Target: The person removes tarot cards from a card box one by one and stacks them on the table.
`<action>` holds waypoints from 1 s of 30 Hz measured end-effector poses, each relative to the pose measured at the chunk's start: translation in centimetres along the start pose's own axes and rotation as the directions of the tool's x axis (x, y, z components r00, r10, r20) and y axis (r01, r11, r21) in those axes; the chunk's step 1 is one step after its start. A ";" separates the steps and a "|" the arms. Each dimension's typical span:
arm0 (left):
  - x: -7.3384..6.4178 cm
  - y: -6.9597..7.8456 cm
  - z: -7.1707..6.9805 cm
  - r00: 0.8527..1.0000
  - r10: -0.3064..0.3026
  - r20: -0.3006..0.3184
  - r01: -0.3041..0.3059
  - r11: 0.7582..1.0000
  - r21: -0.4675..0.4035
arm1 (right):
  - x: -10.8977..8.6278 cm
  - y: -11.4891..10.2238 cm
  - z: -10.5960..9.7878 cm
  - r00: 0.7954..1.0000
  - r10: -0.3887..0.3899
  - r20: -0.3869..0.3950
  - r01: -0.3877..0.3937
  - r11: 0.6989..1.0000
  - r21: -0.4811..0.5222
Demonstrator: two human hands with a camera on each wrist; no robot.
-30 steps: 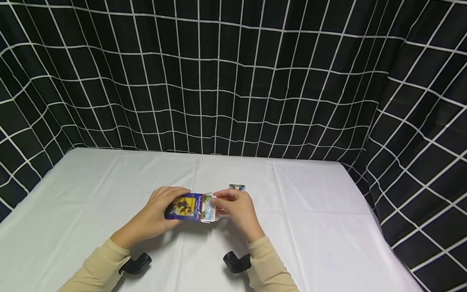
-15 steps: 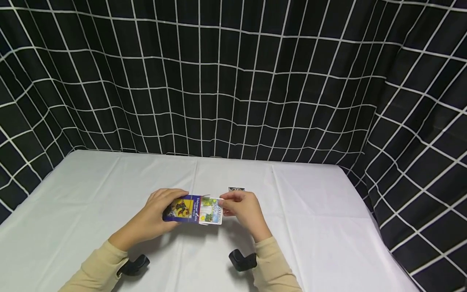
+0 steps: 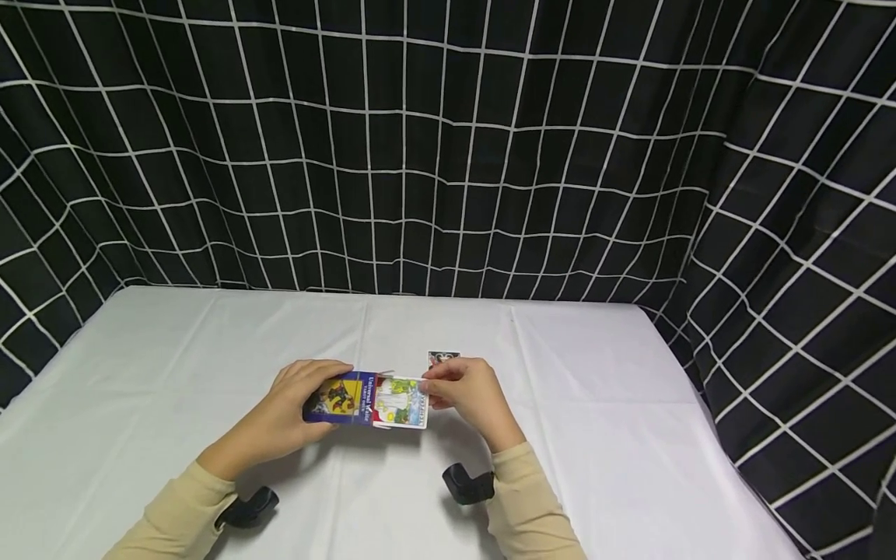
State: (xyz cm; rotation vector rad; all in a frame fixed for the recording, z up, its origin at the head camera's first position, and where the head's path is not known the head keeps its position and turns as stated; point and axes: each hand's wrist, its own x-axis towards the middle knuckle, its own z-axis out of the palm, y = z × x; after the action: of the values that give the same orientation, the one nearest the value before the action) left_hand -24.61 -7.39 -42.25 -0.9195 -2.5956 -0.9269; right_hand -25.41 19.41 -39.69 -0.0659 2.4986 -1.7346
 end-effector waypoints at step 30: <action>0.1 -0.3 -0.6 1.000 -0.014 -0.010 0.014 1.000 -0.004 | -0.4 -0.3 -2.5 0.997 -0.028 0.075 0.036 0.993 -0.110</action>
State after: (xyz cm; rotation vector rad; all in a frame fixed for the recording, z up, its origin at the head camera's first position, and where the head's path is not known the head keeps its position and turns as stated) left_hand -24.89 -7.91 -41.94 -0.8966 -2.5962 -0.9383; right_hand -25.31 21.70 -38.55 -0.1755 2.5520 -1.5723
